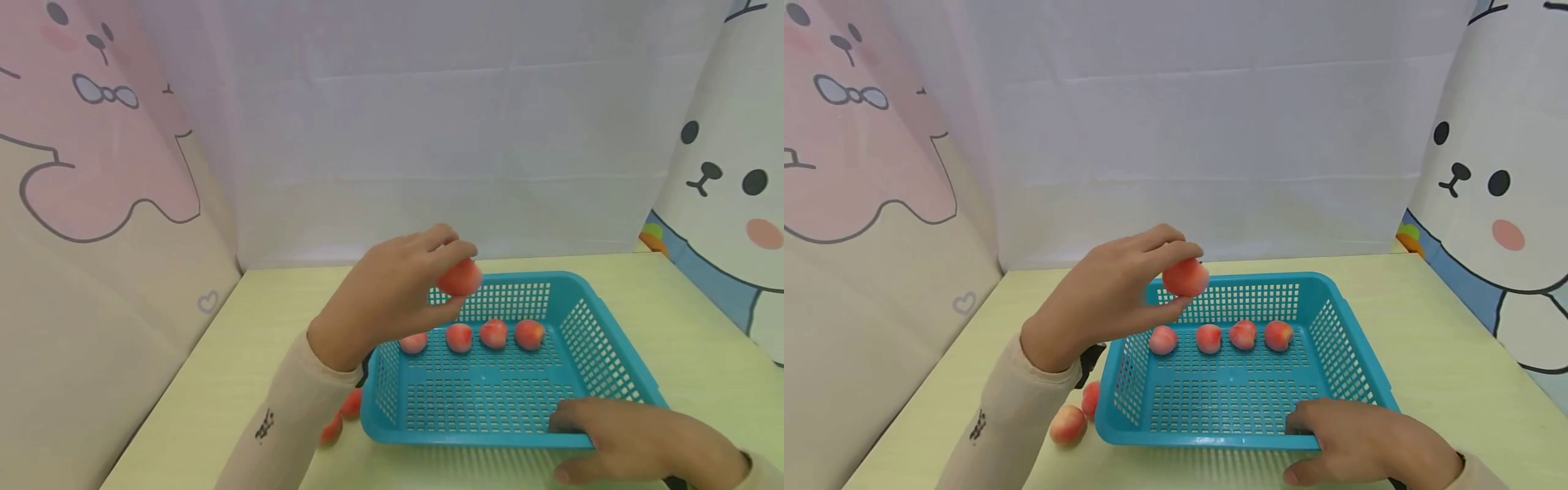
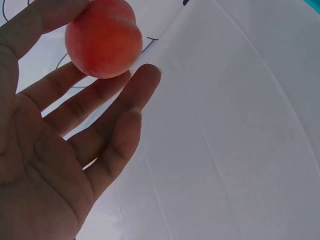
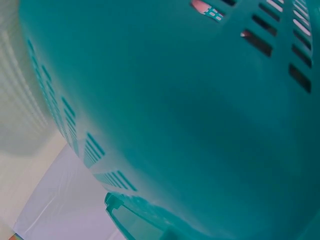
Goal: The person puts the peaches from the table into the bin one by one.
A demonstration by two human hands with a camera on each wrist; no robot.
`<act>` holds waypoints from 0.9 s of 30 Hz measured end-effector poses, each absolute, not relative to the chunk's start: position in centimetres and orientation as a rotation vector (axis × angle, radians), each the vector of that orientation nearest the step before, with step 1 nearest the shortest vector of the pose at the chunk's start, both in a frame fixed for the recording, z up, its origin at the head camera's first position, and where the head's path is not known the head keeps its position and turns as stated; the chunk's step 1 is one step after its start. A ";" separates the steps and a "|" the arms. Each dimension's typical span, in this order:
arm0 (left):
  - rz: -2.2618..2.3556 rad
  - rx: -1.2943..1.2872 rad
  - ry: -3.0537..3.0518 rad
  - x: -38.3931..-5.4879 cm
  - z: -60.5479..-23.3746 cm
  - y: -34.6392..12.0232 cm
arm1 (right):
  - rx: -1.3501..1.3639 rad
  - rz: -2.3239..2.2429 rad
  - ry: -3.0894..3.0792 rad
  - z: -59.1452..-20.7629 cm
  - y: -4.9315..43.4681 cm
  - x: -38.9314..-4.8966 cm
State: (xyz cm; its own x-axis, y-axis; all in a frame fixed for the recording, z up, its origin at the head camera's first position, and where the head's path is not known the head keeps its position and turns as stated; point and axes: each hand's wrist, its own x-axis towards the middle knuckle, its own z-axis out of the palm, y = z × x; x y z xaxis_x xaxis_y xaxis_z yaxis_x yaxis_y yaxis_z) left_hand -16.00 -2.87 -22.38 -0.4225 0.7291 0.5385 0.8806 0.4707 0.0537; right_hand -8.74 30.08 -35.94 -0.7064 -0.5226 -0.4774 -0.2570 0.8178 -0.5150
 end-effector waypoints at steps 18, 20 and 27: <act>-0.215 -1.549 -2.606 -18.3 -24.8 7.0 | -0.681 -0.570 2.374 -36.4 30.7 -8.8; -0.187 -1.562 -2.620 -18.4 -25.1 7.8 | -0.692 -0.569 2.378 -36.4 30.7 -8.8; -0.206 -1.598 -2.800 -18.8 -26.6 9.6 | -0.763 -0.573 2.395 -36.5 31.0 -8.9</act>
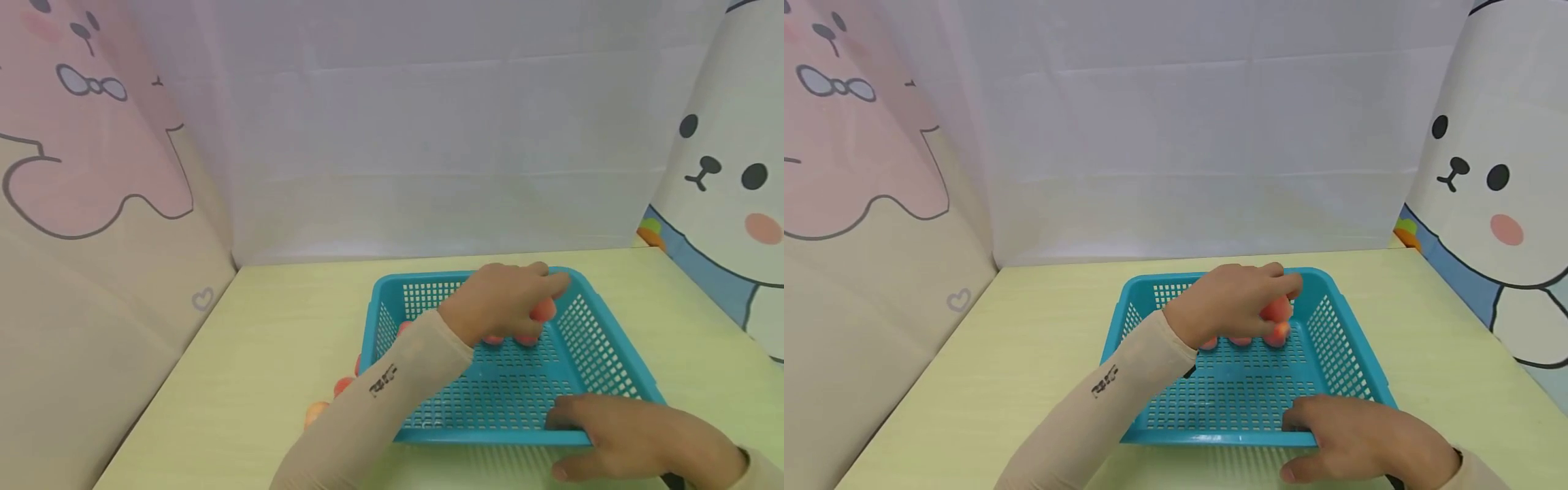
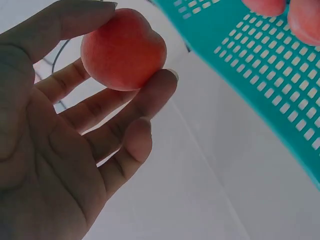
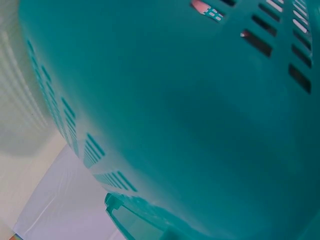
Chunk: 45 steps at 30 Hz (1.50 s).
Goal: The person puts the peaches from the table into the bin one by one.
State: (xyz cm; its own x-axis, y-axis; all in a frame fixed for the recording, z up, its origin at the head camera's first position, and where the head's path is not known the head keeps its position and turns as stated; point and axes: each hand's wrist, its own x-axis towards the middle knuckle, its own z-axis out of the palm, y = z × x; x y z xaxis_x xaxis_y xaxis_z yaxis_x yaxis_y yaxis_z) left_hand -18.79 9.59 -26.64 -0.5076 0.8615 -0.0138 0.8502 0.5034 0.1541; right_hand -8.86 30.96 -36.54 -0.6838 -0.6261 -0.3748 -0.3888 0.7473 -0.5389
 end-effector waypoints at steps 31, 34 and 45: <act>-0.157 1.394 2.458 -19.1 -34.7 13.9 | -0.821 -0.552 2.442 -36.6 30.9 -8.8; -0.181 1.419 2.439 -19.0 -34.9 14.0 | -0.796 -0.554 2.430 -36.6 30.8 -8.9; -0.265 1.418 2.452 -18.7 -35.2 14.4 | -0.791 -0.546 2.427 -36.6 30.8 -8.9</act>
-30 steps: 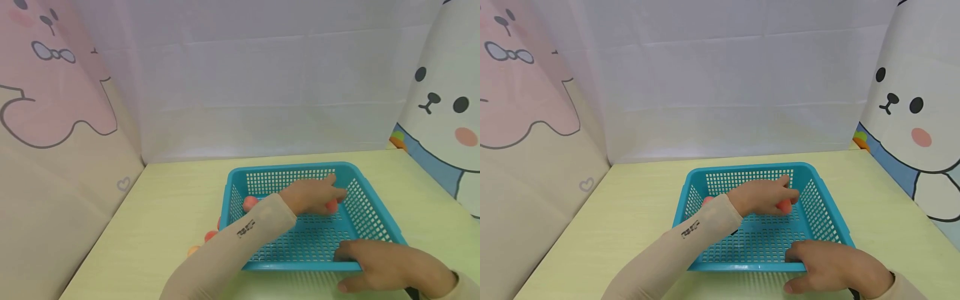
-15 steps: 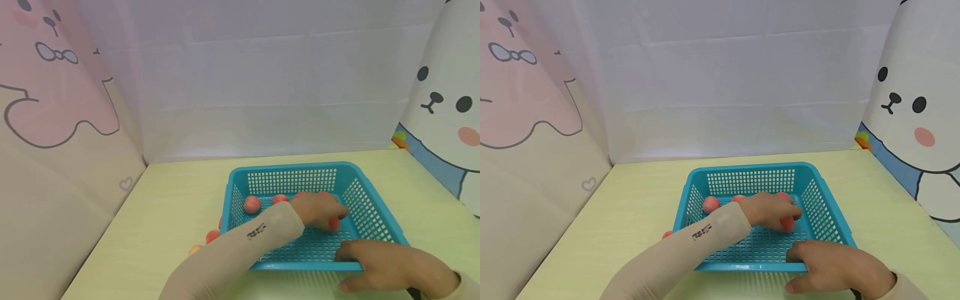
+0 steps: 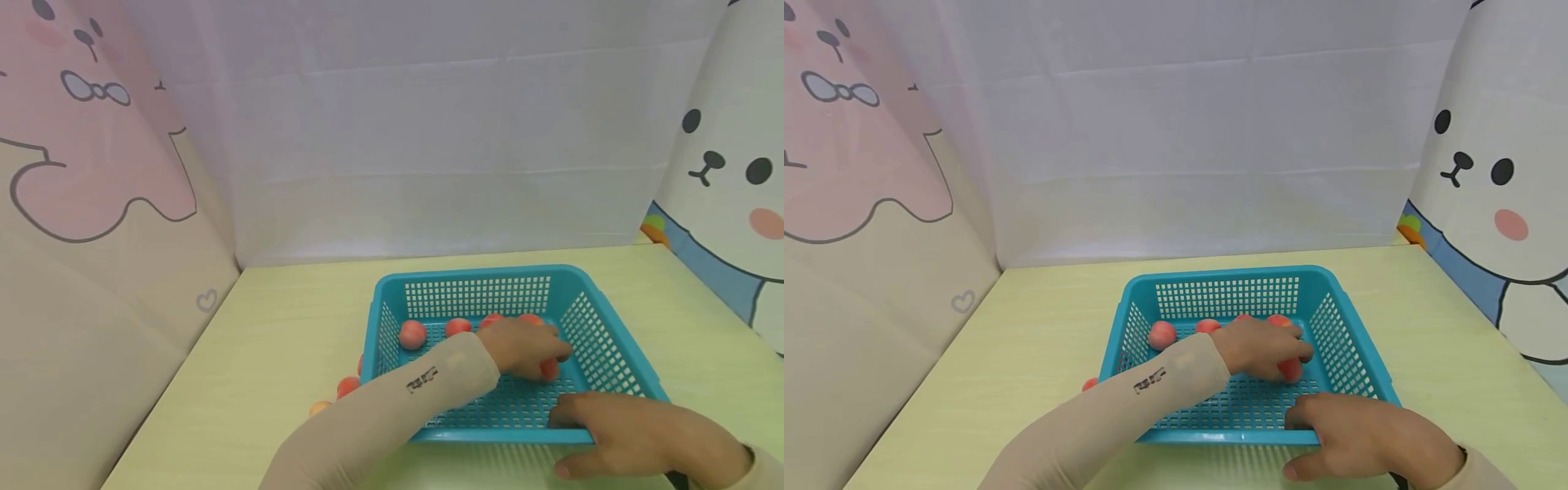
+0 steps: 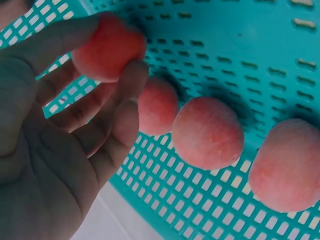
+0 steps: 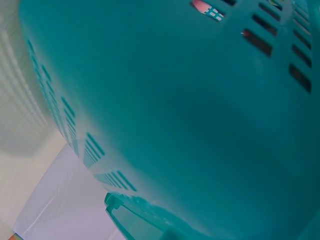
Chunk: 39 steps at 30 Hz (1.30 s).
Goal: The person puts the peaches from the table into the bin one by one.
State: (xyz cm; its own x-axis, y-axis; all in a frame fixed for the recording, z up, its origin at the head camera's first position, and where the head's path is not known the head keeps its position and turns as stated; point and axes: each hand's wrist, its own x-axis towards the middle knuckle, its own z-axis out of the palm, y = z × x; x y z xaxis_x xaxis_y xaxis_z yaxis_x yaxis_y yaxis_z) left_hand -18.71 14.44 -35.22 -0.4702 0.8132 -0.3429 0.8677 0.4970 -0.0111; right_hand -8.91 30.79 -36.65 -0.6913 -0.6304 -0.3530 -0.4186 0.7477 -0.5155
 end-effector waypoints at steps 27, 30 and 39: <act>-0.248 1.419 2.523 -18.9 -32.7 14.1 | -0.739 -0.540 2.425 -36.7 30.9 -8.8; -0.302 1.478 2.557 -18.4 -31.2 13.3 | -0.723 -0.549 2.407 -36.7 30.8 -8.8; -0.077 1.762 2.821 -14.7 -24.5 6.6 | -0.756 -0.552 2.429 -36.6 30.9 -8.8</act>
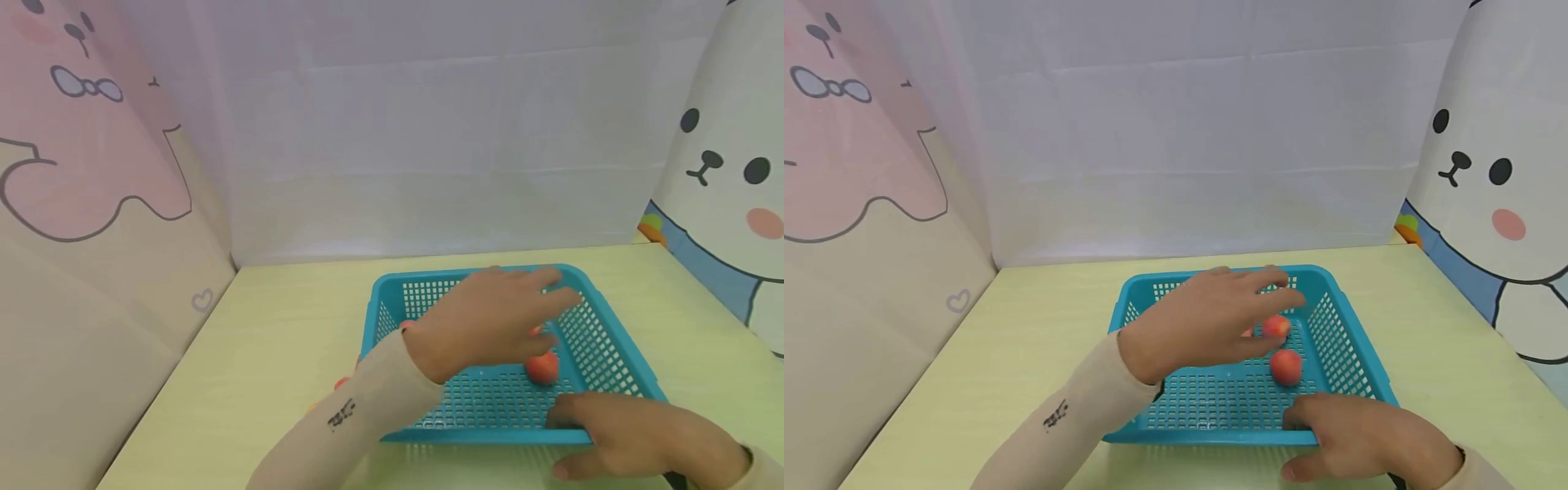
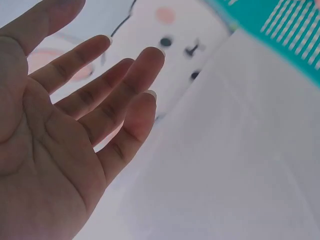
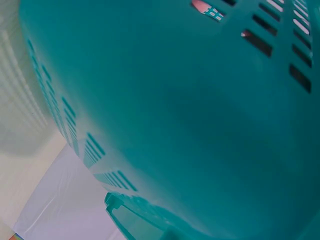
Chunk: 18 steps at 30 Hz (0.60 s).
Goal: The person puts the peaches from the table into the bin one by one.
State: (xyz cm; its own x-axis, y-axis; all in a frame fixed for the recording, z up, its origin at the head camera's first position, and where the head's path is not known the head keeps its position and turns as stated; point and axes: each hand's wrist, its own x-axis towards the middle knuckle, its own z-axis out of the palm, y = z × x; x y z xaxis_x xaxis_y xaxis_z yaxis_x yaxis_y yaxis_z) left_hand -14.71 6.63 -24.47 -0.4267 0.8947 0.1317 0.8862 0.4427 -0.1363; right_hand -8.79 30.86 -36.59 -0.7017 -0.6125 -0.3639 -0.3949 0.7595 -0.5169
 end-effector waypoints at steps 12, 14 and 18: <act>-0.309 -1.119 -2.211 -10.7 -23.5 -6.6 | -0.666 -0.537 2.419 -36.2 30.4 -8.8; -0.304 -1.028 -2.241 -9.8 -23.7 -8.1 | -0.667 -0.544 2.419 -36.2 30.4 -8.8; -0.277 -0.939 -2.249 -7.8 -24.4 -10.4 | -0.675 -0.542 2.424 -36.3 30.6 -8.8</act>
State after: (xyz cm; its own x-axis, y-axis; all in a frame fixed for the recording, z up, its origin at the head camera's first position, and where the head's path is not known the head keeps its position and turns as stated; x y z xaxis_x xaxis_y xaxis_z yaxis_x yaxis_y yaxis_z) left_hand -7.77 -10.37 -24.45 -0.5122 0.5500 0.6596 0.6938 0.7176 -0.0596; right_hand -8.77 30.57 -36.33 -0.7167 -0.5683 -0.4042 -0.3419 0.7915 -0.5066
